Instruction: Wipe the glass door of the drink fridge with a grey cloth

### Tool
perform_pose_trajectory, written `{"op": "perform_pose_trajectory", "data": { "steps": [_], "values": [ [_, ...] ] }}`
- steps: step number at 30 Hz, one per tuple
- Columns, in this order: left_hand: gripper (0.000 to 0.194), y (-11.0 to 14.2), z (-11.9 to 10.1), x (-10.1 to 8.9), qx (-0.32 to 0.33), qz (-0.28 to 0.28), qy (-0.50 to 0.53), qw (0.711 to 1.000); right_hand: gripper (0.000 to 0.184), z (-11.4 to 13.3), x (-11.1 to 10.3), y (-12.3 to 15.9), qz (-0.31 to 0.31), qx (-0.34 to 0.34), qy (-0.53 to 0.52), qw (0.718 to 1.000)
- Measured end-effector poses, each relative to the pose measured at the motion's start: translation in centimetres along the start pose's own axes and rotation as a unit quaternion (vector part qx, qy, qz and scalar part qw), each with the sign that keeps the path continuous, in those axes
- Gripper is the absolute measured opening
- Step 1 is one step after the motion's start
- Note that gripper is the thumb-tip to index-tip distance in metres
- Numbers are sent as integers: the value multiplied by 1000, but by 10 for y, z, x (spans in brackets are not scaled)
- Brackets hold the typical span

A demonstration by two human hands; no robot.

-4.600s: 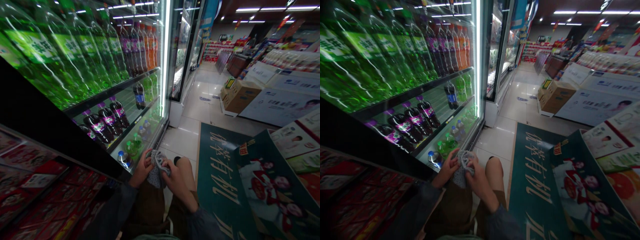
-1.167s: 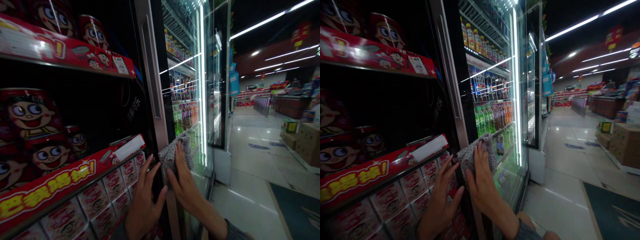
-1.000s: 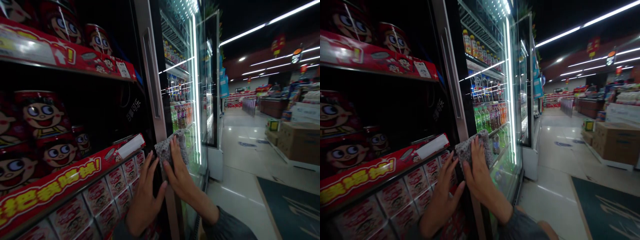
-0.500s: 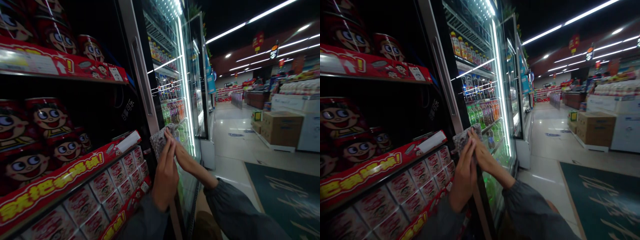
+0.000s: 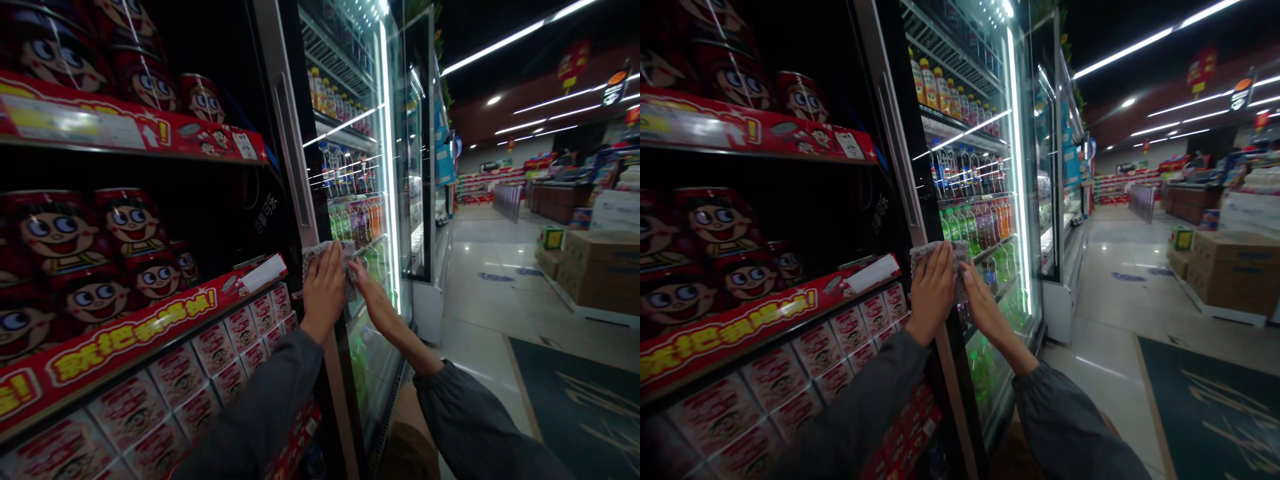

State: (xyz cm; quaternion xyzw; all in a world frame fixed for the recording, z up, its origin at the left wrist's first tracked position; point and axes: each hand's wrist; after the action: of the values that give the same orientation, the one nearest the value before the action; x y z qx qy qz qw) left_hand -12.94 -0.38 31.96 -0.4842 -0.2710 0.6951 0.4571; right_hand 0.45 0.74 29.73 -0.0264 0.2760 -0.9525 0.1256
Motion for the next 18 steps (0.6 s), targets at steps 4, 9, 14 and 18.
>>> {"op": "perform_pose_trajectory", "data": {
  "steps": [4, 9, 14, 18],
  "values": [
    [59, -34, -3, -9, -12, 73, -13, 997, 102, -34, -12, 0, -30, 18, 58, 998],
    [62, -86, -11, -11, -19, 139, 7, 990, 102, -93, -32, 17, -24, 71, 122, 990],
    [63, -117, -15, 4, -3, 131, 43, 990, 74, -159, -53, 47, -2, 142, 198, 970],
    [64, -131, -16, 17, 41, 149, 3, 988, 53, -203, -73, 82, -3, 213, 263, 941]
  ]
}}
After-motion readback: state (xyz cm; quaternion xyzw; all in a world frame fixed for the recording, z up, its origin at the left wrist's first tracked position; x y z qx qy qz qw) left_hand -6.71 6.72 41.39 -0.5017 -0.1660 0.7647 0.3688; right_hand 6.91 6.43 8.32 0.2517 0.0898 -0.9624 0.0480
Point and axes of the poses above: each hand's wrist, its own y-axis away from the middle knuckle, its own x-axis out of the palm, z = x × y, and after that the axes turned 5 degrees about z, right-handed
